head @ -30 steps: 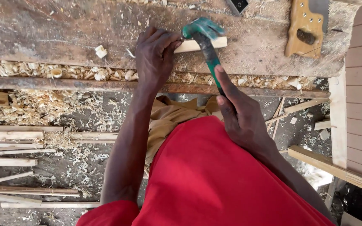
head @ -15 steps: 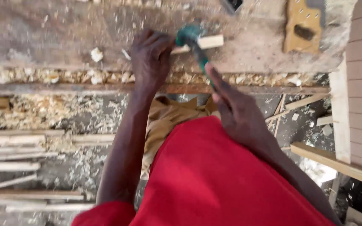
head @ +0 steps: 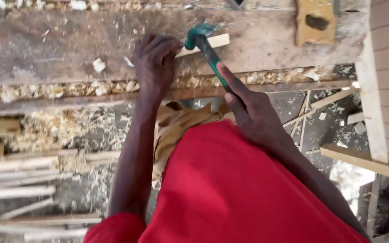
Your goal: The person assembles a wooden structure by hammering nails into joints, measuring and cutting small wooden pieces with a hand saw, and applying glue to the pieces before nailing them into place.
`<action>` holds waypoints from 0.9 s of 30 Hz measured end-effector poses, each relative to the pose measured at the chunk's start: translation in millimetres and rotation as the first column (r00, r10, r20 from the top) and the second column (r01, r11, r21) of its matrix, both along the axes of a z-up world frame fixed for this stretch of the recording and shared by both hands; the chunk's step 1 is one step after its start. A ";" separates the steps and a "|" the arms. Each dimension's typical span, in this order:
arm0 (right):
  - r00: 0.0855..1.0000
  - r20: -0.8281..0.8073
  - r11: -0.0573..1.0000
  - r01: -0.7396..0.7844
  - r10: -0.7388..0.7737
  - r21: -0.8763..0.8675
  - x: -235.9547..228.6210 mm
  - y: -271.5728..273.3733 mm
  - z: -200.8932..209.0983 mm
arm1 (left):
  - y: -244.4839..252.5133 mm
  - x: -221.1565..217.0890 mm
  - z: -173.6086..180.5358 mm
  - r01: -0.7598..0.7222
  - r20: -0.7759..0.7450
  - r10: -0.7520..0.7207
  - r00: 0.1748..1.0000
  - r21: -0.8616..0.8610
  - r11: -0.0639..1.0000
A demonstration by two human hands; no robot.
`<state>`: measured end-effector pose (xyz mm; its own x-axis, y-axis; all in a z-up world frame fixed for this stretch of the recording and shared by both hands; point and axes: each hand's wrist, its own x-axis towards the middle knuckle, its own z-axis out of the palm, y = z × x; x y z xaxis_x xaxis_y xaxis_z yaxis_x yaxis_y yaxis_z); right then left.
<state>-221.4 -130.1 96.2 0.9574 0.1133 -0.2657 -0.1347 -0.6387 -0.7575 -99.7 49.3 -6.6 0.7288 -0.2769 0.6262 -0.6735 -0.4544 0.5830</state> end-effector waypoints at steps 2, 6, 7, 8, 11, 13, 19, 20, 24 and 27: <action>0.993 0.006 0.993 0.119 -0.119 0.010 3.0 -12.6 0.3 | -1.4 11.8 13.5 0.132 -0.098 -0.129 0.987 0.023 0.991; 0.957 -0.011 0.949 0.290 -0.290 0.125 -19.2 -19.8 -3.8 | 2.4 28.5 9.6 0.102 -0.268 -0.101 0.958 -0.013 0.995; 0.939 -0.085 0.938 0.338 -0.332 0.077 -20.4 -21.4 -1.8 | -1.3 38.7 6.2 0.075 -0.232 -0.063 0.971 0.043 0.996; 0.914 -0.157 0.924 0.382 -0.373 0.026 -21.3 -23.6 0.4 | -5.6 49.3 2.8 0.047 -0.194 -0.027 0.981 0.099 0.994; 0.892 -0.179 0.910 0.413 -0.414 -0.046 -25.0 -25.6 0.7 | -21.6 90.5 -6.2 -0.021 -0.163 0.043 0.986 0.133 0.991; 0.874 -0.200 0.895 0.444 -0.442 -0.037 -25.0 -21.6 9.1 | -34.7 105.1 -8.8 -0.058 -0.178 0.089 0.980 0.173 0.983; 0.857 -0.210 0.876 0.483 -0.471 0.010 -32.1 -27.1 10.2 | -70.3 123.2 -15.7 -0.097 -0.089 0.136 0.987 0.353 0.931; 0.859 -0.196 0.875 0.483 -0.472 0.011 -32.5 -28.0 9.3 | -75.4 125.6 -15.1 -0.116 -0.035 0.137 0.990 0.357 0.927; 0.854 -0.201 0.872 0.490 -0.481 -0.004 -35.3 -33.0 8.6 | -75.9 119.1 -5.3 -0.073 0.000 0.080 0.997 0.402 0.913; 0.802 -0.249 0.830 0.558 -0.544 -0.016 -30.5 -34.5 12.3 | -72.6 112.0 13.4 0.112 -0.465 0.044 0.884 0.302 0.947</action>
